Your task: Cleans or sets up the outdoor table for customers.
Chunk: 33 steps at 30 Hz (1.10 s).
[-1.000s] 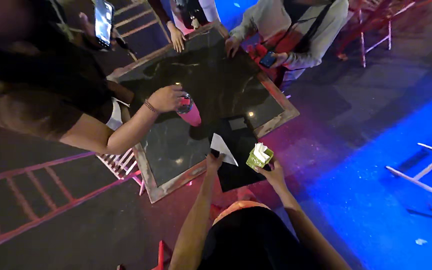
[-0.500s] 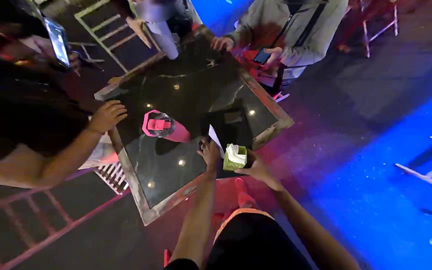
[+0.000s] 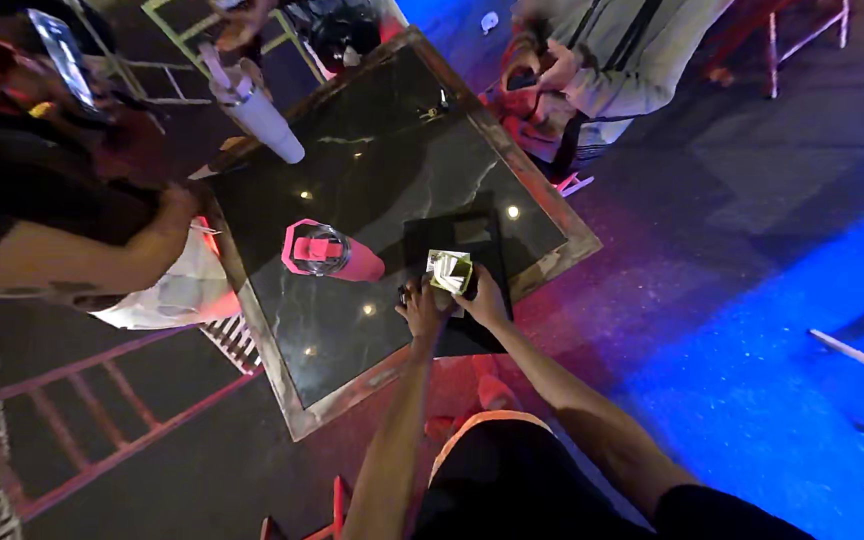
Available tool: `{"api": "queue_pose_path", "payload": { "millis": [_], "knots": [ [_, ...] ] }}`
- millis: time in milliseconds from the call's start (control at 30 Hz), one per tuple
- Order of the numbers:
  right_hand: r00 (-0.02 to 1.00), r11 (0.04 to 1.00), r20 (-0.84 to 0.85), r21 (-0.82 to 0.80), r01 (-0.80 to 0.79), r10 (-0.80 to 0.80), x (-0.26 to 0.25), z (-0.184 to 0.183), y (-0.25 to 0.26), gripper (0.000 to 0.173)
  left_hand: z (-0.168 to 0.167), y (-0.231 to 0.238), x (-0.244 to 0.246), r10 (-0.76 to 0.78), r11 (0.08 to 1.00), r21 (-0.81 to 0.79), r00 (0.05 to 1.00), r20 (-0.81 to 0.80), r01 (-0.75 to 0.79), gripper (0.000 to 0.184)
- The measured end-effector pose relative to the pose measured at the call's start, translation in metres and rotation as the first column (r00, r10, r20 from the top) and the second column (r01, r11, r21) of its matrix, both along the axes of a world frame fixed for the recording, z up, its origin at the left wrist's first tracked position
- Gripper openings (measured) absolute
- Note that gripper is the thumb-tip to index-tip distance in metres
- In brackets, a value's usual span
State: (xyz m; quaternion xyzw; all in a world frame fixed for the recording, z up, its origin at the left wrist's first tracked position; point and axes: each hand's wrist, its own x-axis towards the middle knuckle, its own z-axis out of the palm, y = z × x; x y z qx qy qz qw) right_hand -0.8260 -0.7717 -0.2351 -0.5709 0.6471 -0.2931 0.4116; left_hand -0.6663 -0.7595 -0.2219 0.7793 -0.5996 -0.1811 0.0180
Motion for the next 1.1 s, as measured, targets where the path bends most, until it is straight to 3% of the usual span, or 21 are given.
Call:
{"api": "queue_pose_path", "payload": {
  "millis": [167, 333, 400, 500, 600, 700, 833, 933, 967, 1000, 1033, 1100],
  "knots": [
    [0.960, 0.995, -0.277, -0.073, -0.064, 0.041, -0.003, -0.008, 0.014, 0.098, 0.005, 0.035, 0.021, 0.107, 0.993, 0.061, 0.994, -0.026, -0.106, 0.127],
    [0.881, 0.981, -0.473, -0.168, -0.102, 0.010, -0.006, -0.044, 0.031, 0.104, 0.011, 0.084, 0.025, -0.008, 0.974, 0.225, 0.999, 0.035, 0.000, 0.150],
    [0.863, 0.979, -0.504, -0.163, -0.122, 0.024, -0.006, -0.047, 0.026, 0.103, 0.004, 0.087, 0.027, -0.043, 0.981, 0.189, 0.997, 0.066, 0.030, 0.137],
    [0.865, 0.975, -0.498, -0.152, -0.163, 0.066, -0.009, -0.034, 0.010, 0.101, 0.004, 0.074, 0.028, -0.051, 0.988, 0.146, 0.998, 0.024, 0.047, 0.099],
    [0.862, 0.953, -0.469, -0.117, -0.279, 0.195, -0.017, -0.020, -0.017, 0.101, 0.017, 0.063, 0.026, 0.014, 0.990, 0.142, 0.999, -0.045, -0.007, 0.099],
    [0.840, 0.922, -0.447, -0.078, -0.379, 0.308, -0.036, -0.019, -0.035, 0.104, 0.021, 0.076, 0.017, 0.093, 0.996, 0.027, 0.990, -0.107, -0.091, 0.100],
    [0.904, 0.954, -0.368, -0.116, -0.277, 0.218, -0.064, 0.009, -0.002, 0.078, 0.016, 0.135, 0.011, 0.197, 0.973, -0.049, 0.924, -0.326, -0.225, 0.065],
    [0.957, 0.997, -0.284, -0.074, 0.037, -0.057, -0.056, 0.028, 0.073, 0.057, 0.001, 0.218, 0.023, 0.358, 0.882, -0.013, 0.688, -0.631, -0.471, 0.058],
    [0.954, 0.991, -0.278, 0.026, 0.128, -0.116, -0.046, 0.029, 0.102, 0.051, -0.006, 0.251, 0.026, 0.436, 0.826, 0.068, 0.557, -0.707, -0.559, 0.055],
    [0.960, 0.972, -0.268, 0.193, 0.134, -0.079, -0.036, 0.027, 0.132, 0.047, -0.017, 0.286, 0.026, 0.521, 0.761, 0.191, 0.408, -0.750, -0.620, 0.053],
    [0.978, 0.924, -0.203, 0.381, 0.027, 0.055, -0.022, 0.021, 0.159, 0.045, -0.031, 0.322, 0.025, 0.587, 0.691, 0.303, 0.266, -0.765, -0.656, 0.050],
    [0.904, 0.683, 0.068, 0.631, -0.367, 0.423, 0.031, 0.011, 0.196, 0.044, -0.053, 0.391, 0.032, 0.640, 0.567, 0.432, 0.045, -0.767, -0.701, 0.040]
  ]
}}
